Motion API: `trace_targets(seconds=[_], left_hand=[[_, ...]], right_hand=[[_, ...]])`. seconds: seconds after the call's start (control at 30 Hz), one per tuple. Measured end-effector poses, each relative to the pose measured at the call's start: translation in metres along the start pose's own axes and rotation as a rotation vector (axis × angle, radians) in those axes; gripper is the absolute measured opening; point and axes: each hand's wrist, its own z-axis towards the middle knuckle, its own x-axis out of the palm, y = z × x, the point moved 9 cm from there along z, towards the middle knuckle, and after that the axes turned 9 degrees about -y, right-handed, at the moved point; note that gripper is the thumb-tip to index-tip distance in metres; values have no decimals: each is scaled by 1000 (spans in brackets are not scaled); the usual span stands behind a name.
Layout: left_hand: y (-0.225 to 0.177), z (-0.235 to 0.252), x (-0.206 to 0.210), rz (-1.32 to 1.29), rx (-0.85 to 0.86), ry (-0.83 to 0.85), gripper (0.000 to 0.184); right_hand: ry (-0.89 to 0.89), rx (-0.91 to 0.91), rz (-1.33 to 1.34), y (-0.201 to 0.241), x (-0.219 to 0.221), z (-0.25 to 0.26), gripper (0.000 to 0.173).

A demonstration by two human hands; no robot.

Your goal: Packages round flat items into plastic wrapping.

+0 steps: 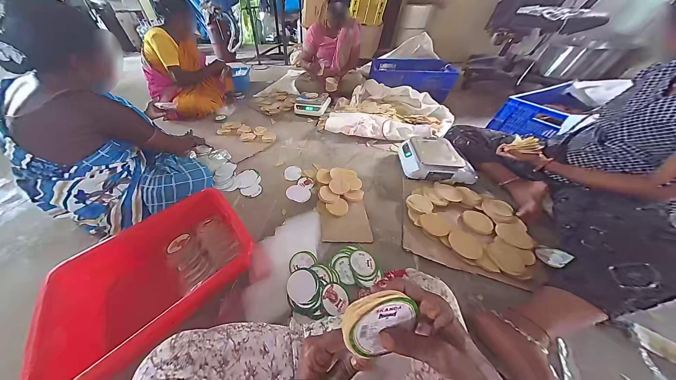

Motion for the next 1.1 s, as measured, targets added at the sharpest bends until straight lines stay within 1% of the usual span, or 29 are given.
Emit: trace_targets(seconds=[0.1, 0.23, 0.37, 0.47, 0.53, 0.57, 0.6, 0.67, 0.7, 0.77, 0.83, 0.93, 0.97, 1.07, 1.1], left_hand=[[14, -7, 4, -102, -114, 14, 23], [26, -13, 18, -97, -170, 27, 17], [26, -13, 22, -139, -217, -41, 20], [27, -11, 15, -192, -229, -31, 20], [28, -11, 11, -187, -250, -28, 21], [31, -12, 11, -178, -266, -26, 21], [33, -12, 13, -172, -285, -23, 20], [39, -12, 17, -167, -324, -48, 20], [41, -11, 18, -162, -337, -64, 23], [40, -6, 19, -133, -353, -76, 36], [39, -2, 18, -133, -364, -73, 48], [39, 0, 16, -95, -340, -67, 54], [40, 1, 14, -57, -328, -62, 54], [46, 0, 10, 52, -333, -13, 54], [49, -2, 10, 75, -350, 14, 54]], right_hand=[[-97, 89, 43, -15, -15, -7, 36], [-227, 148, 115, -23, -16, -14, 38], [-244, 155, 83, -25, -9, -18, 38], [-197, 150, 9, -30, -23, -21, 35], [-135, 180, -105, -33, -32, -25, 31], [-104, 189, -164, -35, -34, -28, 32], [-73, 185, -215, -36, -36, -29, 36], [-29, 119, -286, -35, -36, -30, 50], [-9, 80, -330, -34, -35, -30, 52], [32, 49, -393, -34, -33, -29, 52], [88, 80, -417, -39, -33, -32, 52], [160, 153, -365, -47, -28, -41, 65], [179, 167, -354, -48, -25, -44, 65], [187, 159, -412, -50, -25, -49, 50], [175, 161, -398, -50, -28, -48, 48]])
